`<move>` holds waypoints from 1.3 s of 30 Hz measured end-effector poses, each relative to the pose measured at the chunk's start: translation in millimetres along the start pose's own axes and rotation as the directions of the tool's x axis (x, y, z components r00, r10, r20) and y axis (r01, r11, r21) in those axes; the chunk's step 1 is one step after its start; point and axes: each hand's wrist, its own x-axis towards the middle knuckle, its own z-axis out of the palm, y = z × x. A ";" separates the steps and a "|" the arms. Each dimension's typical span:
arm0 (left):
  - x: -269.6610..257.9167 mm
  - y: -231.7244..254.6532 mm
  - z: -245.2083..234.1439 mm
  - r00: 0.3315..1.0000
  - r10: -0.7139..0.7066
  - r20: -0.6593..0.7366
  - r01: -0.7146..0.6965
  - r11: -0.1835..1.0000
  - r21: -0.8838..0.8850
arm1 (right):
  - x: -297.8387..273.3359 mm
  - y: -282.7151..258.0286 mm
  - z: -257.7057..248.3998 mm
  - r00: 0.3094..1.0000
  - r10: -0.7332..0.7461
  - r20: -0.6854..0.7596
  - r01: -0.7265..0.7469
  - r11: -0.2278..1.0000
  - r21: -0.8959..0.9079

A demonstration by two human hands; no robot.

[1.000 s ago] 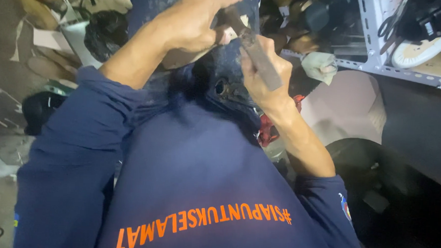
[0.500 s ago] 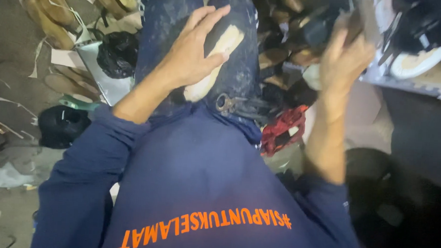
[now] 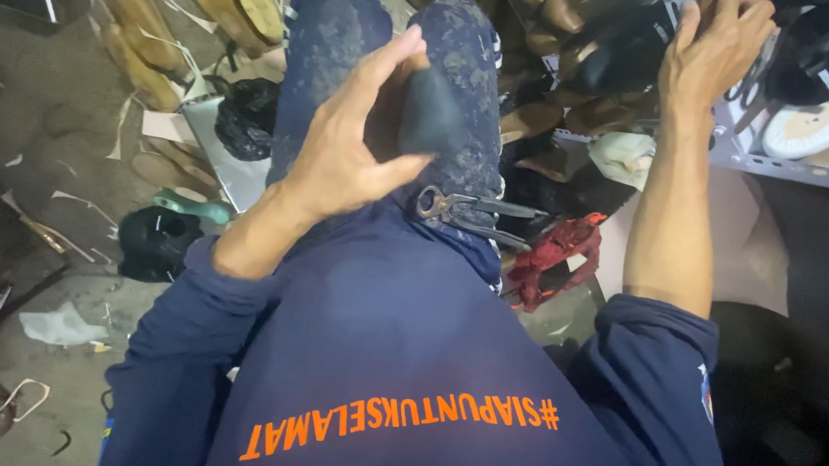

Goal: The person uses a hammer to tap and secure the sole of a black shoe held on their lap. They then inspect the shoe and place it on a nearby shelf before picking up a plastic bag containing a small object.

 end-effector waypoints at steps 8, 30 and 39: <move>-66.0 -32.0 4.4 0.963 0.255 0.090 -0.269 0.937 0.223 | -28.4 -161.9 -122.5 0.889 -0.275 0.366 0.014 0.816 0.578; -32.5 -32.4 -39.1 0.938 0.300 -0.176 -0.212 0.894 0.395 | -28.7 -265.6 -203.7 0.389 -0.063 0.919 -0.874 0.289 0.390; -44.9 -27.1 -39.6 0.987 0.078 -0.137 -0.058 0.987 0.149 | 11.0 -292.8 -189.6 0.511 -0.401 0.760 -0.367 0.698 0.615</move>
